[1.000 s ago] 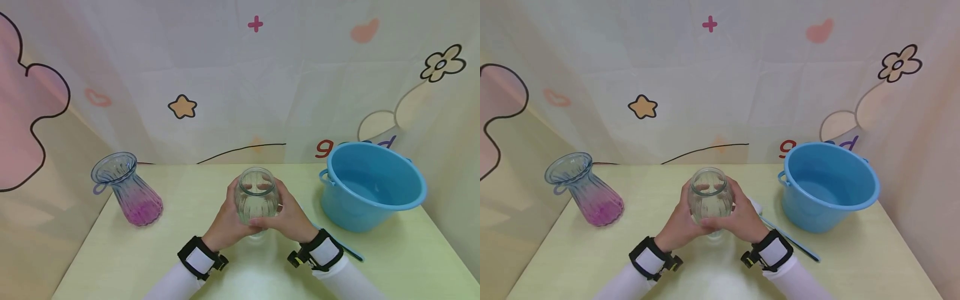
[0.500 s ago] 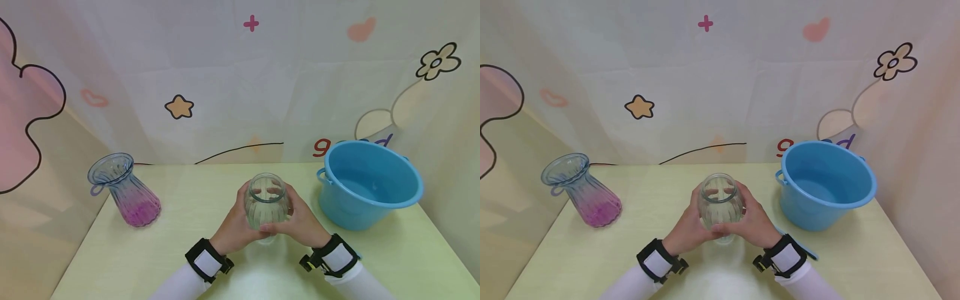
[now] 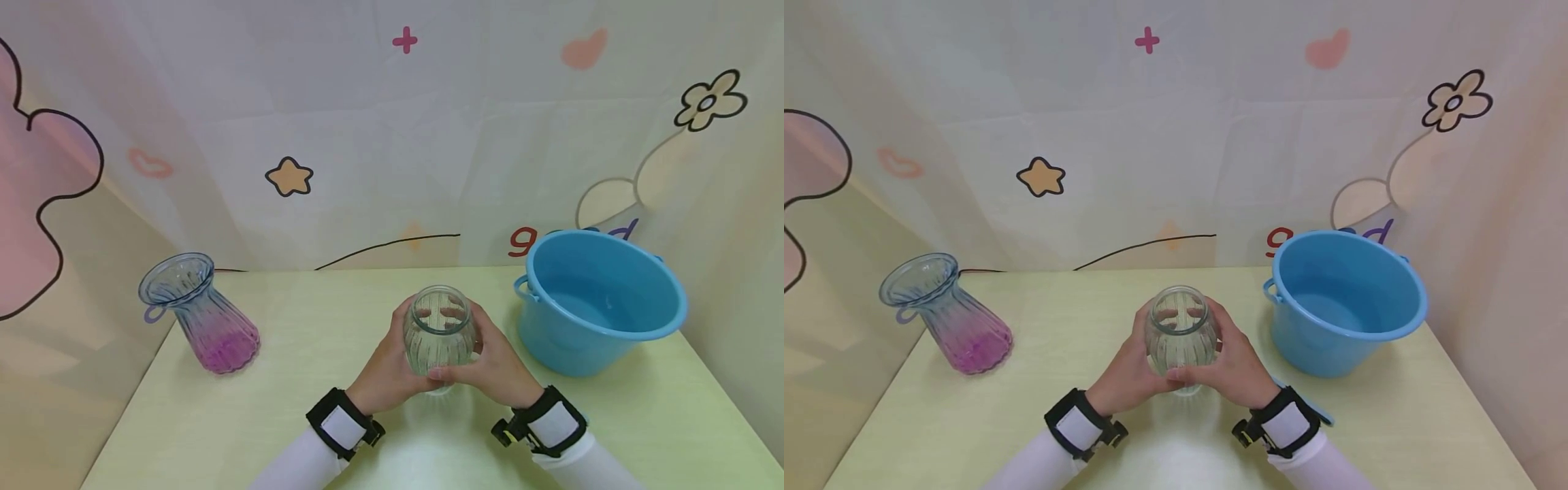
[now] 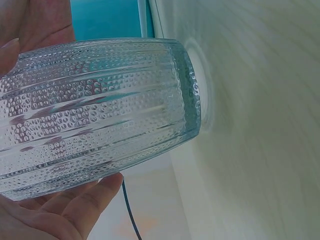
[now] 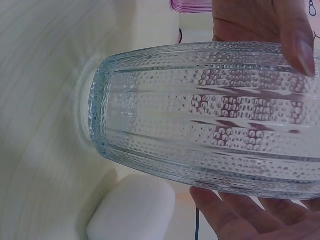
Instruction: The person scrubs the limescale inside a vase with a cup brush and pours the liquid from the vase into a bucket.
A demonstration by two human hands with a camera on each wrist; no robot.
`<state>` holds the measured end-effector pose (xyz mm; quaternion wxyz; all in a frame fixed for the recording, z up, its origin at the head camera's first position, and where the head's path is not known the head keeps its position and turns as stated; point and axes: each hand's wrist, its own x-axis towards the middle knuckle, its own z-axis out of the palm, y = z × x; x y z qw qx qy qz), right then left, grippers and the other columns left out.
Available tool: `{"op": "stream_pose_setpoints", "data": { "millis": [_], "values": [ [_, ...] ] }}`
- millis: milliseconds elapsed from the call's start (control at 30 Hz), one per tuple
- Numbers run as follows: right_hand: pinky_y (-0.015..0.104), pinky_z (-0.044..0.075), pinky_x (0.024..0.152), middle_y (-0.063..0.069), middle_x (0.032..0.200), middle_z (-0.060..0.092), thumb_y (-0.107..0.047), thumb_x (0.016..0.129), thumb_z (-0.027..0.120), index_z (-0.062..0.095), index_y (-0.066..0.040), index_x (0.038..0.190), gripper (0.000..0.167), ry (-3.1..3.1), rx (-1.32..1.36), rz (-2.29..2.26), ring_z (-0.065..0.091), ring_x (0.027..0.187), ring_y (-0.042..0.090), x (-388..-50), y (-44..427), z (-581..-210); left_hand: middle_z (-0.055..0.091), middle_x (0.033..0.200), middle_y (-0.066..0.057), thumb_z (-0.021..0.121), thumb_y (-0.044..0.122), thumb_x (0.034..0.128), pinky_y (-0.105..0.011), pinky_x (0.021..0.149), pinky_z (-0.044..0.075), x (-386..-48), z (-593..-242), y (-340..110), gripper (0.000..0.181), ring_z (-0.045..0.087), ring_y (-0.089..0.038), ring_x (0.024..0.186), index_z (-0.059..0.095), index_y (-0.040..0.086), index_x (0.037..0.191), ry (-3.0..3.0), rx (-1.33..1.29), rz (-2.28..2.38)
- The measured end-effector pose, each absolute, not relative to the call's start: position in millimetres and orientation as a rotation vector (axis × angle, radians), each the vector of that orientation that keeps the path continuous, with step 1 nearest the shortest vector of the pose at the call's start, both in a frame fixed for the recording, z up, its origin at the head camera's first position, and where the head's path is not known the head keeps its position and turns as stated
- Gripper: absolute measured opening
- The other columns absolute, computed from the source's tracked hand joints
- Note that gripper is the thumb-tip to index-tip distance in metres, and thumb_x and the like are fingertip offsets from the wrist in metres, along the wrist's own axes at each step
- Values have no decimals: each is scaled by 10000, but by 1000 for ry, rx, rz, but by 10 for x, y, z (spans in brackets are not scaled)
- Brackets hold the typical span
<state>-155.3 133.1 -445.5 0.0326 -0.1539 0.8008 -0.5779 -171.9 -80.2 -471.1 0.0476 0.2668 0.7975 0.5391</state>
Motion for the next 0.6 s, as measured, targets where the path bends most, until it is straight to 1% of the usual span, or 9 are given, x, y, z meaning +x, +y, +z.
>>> {"op": "stream_pose_setpoints", "data": {
  "millis": [100,267,400,600],
  "values": [
    [606,464,1017,41,1548,463,-255,763,929,305,-332,1592,1040,2459,-469,-1783,484,1350,380,-1552,1331,-4477,433,1581,27,952,260,741,-495,1110,474,-1724,-4734,-799,1250,549,-197,1356,58,453,1593,2434,814,1641],
    [593,463,1007,38,1542,469,-263,762,930,303,-366,1588,1042,2462,-454,-1782,479,1347,374,-1543,1318,-4499,422,1590,28,957,256,735,-495,1117,468,-1721,-4751,-805,1267,539,-197,1371,44,455,1592,2445,807,1620],
    [606,463,1009,40,1541,471,-254,765,926,297,-356,1592,1044,2460,-445,-1782,480,1346,360,-1536,1304,-4508,411,1599,25,959,254,732,-494,1119,469,-1716,-4754,-813,1280,539,-204,1373,34,444,1596,2460,814,1600],
    [661,439,1046,39,1554,452,-259,772,921,278,-333,1598,1049,2438,-446,-1790,462,1367,361,-1526,1296,-4519,400,1609,29,959,283,733,-509,1117,469,-1713,-4764,-822,1283,537,-216,1377,27,445,1600,2477,821,1580]
  ]
}}
